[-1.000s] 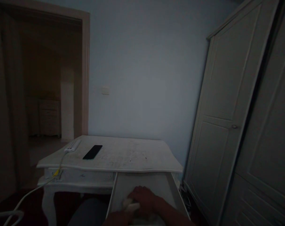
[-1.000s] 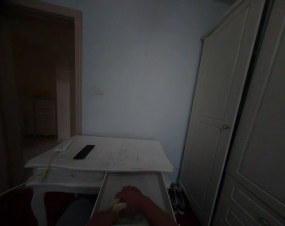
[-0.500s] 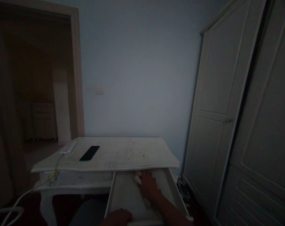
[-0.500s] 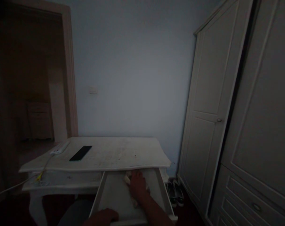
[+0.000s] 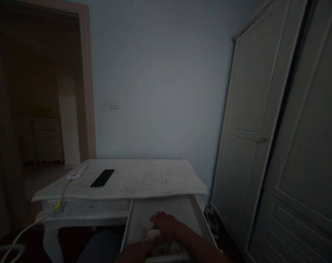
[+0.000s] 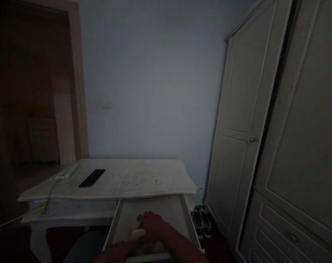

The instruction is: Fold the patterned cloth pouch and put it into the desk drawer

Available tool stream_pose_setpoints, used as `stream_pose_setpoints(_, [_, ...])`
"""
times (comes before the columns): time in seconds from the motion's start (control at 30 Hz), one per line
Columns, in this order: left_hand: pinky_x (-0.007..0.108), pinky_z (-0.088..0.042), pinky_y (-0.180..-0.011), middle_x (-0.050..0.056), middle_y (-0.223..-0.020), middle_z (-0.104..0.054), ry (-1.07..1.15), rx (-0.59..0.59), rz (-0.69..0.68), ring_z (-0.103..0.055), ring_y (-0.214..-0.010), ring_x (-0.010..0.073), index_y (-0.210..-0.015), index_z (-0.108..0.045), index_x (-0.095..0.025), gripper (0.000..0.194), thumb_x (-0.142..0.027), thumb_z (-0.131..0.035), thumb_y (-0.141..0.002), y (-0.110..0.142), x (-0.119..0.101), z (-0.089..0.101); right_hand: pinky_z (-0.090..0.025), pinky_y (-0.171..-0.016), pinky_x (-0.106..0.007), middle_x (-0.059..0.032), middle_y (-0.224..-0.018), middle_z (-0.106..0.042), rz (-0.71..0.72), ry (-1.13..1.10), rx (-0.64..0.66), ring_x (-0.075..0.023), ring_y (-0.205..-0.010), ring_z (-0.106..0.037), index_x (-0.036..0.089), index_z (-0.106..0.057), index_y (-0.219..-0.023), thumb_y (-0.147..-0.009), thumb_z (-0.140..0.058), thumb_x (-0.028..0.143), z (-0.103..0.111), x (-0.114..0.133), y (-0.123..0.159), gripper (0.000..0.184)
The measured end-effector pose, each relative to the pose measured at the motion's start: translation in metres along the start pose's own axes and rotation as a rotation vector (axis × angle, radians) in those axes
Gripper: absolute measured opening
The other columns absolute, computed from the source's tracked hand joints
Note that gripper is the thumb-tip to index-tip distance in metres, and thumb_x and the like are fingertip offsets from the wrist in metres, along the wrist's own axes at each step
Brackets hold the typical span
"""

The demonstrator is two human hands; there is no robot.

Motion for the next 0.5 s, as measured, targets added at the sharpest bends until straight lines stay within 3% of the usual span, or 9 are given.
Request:
stream_pose_setpoints(0.17, [0.04,-0.052,-0.101,0.006,-0.129,-0.078,-0.053,-0.003,0.067,-0.072,-0.119,0.0304,-0.122,-0.077,-0.032,0.042,-0.039,-0.067,-0.082,0.001,0.004,-0.001,-0.05,-0.106,-0.048,-0.0183,-0.148,-0.058,-0.374,-0.063,-0.099,-0.0406,-0.137,-0.054,0.024,-0.056,-0.144,-0.06,-0.094,0.041,0.031,-0.064,0.051,0.093])
stream_pose_setpoints(0.27, [0.04,-0.052,-0.1,0.006,-0.13,-0.078,-0.052,0.013,0.088,-0.072,-0.119,0.0302,-0.121,-0.077,-0.033,0.041,-0.038,-0.068,-0.082,0.005,0.002,0.002,-0.052,-0.101,-0.049,-0.0234,-0.142,-0.062,-0.587,-0.06,-0.192,-0.0421,-0.13,-0.061,0.017,-0.058,-0.141,-0.07,-0.089,0.037,0.041,-0.087,0.063,0.079])
stream_pose_setpoints(0.37, [0.04,-0.052,-0.099,0.007,-0.129,-0.077,-0.058,0.014,0.079,-0.072,-0.118,0.0309,-0.122,-0.076,-0.032,0.041,-0.04,-0.069,-0.082,0.006,0.002,0.003,-0.053,-0.097,-0.05,-0.0263,-0.134,-0.065,-0.672,-0.045,-0.257,-0.0427,-0.123,-0.066,0.015,-0.06,-0.138,-0.084,-0.077,0.039,0.042,-0.091,0.061,0.062])
stream_pose_setpoints(0.5, [0.039,-0.052,-0.098,0.006,-0.127,-0.078,-0.051,-0.008,0.073,-0.073,-0.116,0.0299,-0.12,-0.076,-0.033,0.04,-0.04,-0.071,-0.081,0.002,0.008,-0.002,-0.055,-0.092,-0.05,-0.0259,-0.135,-0.065,-0.682,-0.038,-0.333,-0.0432,-0.123,-0.065,0.018,-0.059,-0.138,-0.084,-0.076,0.036,0.041,-0.074,0.038,0.059])
Point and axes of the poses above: each hand's wrist, its own y-axis away from the middle knuckle, its own z-axis out of the back of the hand, x = y × z, the point moved 6 cm from there along -y, towards the middle knuckle
